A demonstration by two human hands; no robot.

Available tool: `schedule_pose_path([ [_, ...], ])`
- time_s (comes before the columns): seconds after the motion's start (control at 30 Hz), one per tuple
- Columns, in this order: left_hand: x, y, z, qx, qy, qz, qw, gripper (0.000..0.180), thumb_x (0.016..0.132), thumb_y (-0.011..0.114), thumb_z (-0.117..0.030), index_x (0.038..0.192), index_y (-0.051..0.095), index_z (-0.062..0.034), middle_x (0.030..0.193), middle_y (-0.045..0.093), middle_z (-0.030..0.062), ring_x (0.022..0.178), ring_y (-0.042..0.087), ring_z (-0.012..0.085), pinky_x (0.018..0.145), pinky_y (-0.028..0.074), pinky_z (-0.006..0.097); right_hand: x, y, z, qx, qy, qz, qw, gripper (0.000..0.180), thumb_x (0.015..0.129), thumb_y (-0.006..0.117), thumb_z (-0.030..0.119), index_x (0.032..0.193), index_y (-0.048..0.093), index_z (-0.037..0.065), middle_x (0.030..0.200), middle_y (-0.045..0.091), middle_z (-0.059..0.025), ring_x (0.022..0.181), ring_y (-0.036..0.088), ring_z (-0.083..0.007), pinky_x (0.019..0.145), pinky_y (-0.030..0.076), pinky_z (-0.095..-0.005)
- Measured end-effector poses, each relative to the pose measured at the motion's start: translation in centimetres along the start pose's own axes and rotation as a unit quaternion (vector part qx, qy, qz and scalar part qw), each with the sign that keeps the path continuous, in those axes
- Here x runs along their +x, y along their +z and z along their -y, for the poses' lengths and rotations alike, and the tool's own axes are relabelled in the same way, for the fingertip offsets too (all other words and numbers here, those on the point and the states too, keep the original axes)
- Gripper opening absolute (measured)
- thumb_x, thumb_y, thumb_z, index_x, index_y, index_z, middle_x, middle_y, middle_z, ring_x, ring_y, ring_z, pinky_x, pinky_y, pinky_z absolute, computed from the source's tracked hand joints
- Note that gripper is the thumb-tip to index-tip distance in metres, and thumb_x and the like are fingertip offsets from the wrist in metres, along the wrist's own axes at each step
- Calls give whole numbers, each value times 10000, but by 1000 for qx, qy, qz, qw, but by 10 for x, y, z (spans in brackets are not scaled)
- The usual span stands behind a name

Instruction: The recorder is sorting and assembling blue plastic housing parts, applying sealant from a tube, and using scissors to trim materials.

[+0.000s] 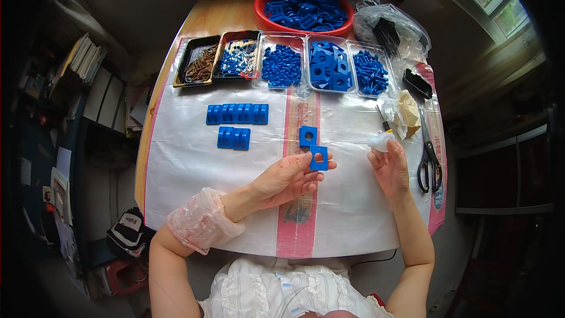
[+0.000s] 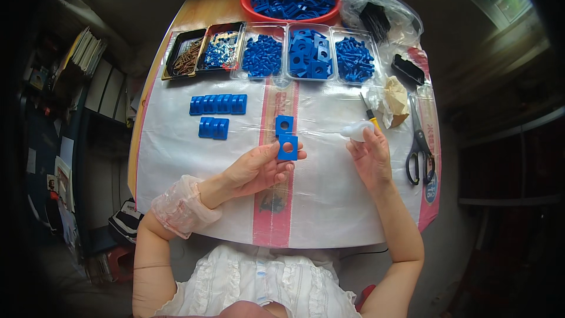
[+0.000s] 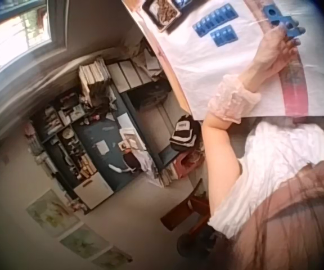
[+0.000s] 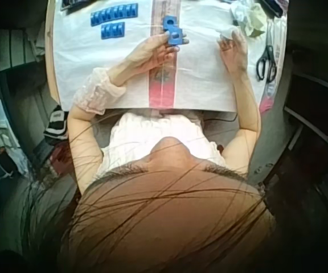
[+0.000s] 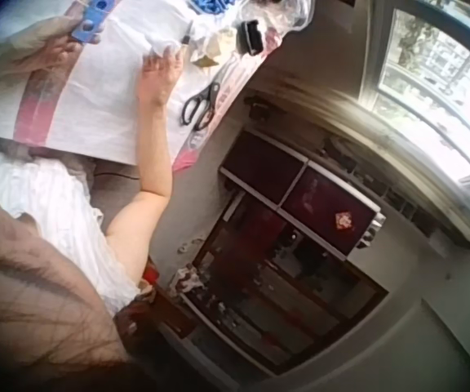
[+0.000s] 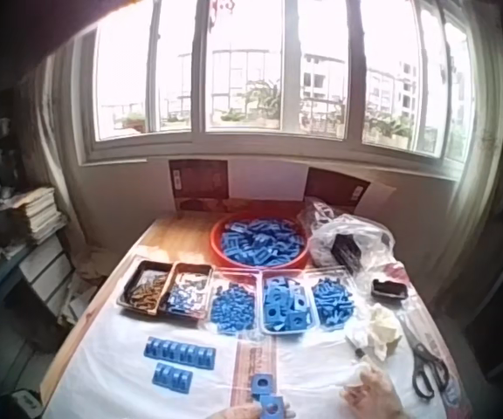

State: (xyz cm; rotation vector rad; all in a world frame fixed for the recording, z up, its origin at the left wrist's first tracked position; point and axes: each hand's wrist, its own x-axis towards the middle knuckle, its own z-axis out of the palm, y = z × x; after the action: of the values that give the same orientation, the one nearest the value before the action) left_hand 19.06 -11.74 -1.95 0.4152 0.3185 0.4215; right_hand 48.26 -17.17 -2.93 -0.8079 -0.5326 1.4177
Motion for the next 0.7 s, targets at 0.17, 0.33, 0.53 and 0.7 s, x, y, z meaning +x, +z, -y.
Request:
schedule_pose_path([
  [0.17,1,-6,2,-20,6,10,1000,547,1092,519,-372,1489,423,-8,1317,600,83,1026,619,88,891,568,221,-2,6,1,1,-22,-25,999,197,996,710,190,1145,648,78,971,693,-3,835,634,-61,736,584,-238],
  [0.33,2,-8,3,-35,-3,7,999,529,1102,497,-345,1490,414,4,1328,602,96,1031,635,95,914,578,228,0,4,2,6,-18,-13,1000,193,988,730,211,1096,665,65,932,676,8,783,585,-46,675,515,-221],
  [0.53,3,-7,3,-38,-10,12,999,529,1104,490,-349,1488,419,7,1325,605,95,1027,642,95,914,576,227,-3,10,0,0,-27,-66,997,203,987,734,251,1039,668,66,842,634,28,709,509,-28,626,444,-211],
  [0.7,3,-8,3,-37,-11,7,999,523,1107,485,-343,1491,423,5,1331,599,100,1028,640,92,912,577,226,-5,16,2,-56,-42,-57,996,214,1020,684,290,1005,660,77,799,628,26,591,415,-16,557,346,-214],
])
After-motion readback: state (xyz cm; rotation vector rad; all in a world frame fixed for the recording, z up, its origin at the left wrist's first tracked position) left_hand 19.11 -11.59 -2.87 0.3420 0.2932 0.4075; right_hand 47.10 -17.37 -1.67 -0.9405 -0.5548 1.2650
